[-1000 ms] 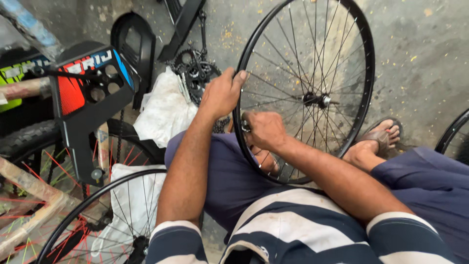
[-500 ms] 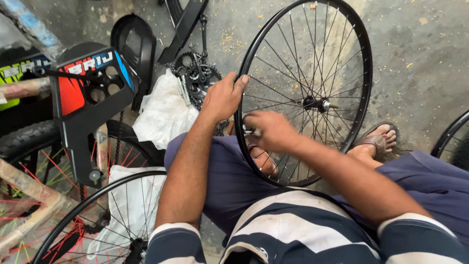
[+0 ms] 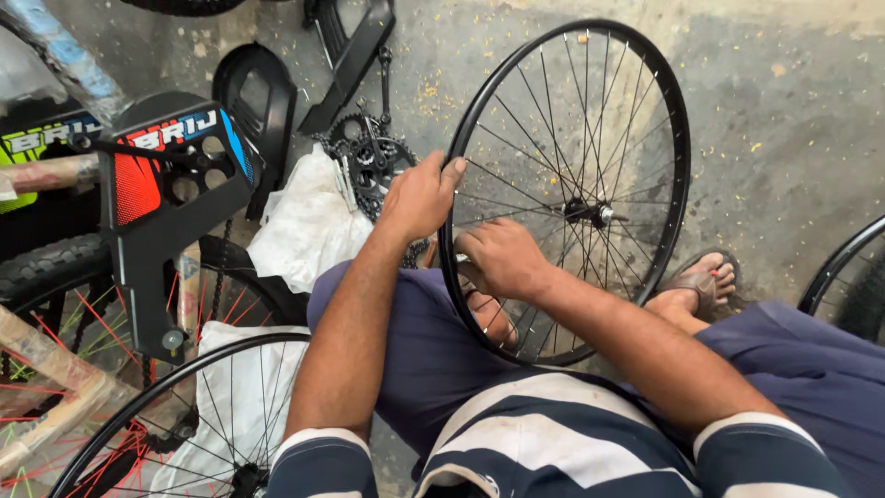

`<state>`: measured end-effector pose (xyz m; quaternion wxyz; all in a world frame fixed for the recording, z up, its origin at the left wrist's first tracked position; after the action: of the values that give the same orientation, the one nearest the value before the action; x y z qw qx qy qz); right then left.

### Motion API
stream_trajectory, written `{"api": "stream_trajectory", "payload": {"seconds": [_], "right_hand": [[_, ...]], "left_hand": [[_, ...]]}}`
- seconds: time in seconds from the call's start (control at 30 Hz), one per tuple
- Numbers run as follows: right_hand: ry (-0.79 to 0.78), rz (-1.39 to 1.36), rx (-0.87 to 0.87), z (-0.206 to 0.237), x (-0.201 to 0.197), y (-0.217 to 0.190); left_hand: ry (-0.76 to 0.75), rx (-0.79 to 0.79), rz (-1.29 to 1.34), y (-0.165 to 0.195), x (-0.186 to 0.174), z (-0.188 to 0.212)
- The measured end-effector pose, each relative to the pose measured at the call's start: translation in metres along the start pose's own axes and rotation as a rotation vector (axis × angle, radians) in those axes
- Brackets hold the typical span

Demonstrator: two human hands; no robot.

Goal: The person sits on the ground with a bicycle wheel resting across their lap and uses a small spoke wrench to turn spoke nipples around the rim, rotating the wheel to reach different spokes. They lift and reposition the wheel partway through and continue tightening spokes.

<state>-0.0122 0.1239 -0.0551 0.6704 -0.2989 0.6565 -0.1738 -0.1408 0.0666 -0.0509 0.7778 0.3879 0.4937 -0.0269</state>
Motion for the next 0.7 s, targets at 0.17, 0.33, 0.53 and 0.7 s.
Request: {"api": "stream_trajectory", "payload": {"seconds": [0.17, 0.33, 0.53, 0.7], "right_hand": [[-0.170, 0.182, 0.101, -0.001, 0.048, 0.025], [0.075, 0.167, 0.095, -0.001, 0.024, 0.008], [-0.427, -0.456, 0.199, -0.006, 0.033, 0.020], [0.247, 0.173, -0.215, 0.016, 0.014, -0.021]], "left_hand": [[-0.058, -0.073, -0.009, -0.004, 0.004, 0.004], [-0.012, -0.019, -0.003, -0.002, 0.000, -0.001], [0.016, 0.034, -0.011, -0.012, 0.010, 0.004], [0.038, 0.054, -0.003, -0.014, 0.015, 0.006]]}}
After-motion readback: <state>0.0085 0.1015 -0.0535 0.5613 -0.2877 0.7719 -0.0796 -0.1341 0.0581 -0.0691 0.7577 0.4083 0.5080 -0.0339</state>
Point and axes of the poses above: each hand's wrist, its own z-axis away from the middle knuckle, its own x-axis out of the palm, y = z × x, the point moved 9 cm from there along -z, towards the middle knuckle, and after that the axes turned 9 degrees about x, right-handed, at the moved point
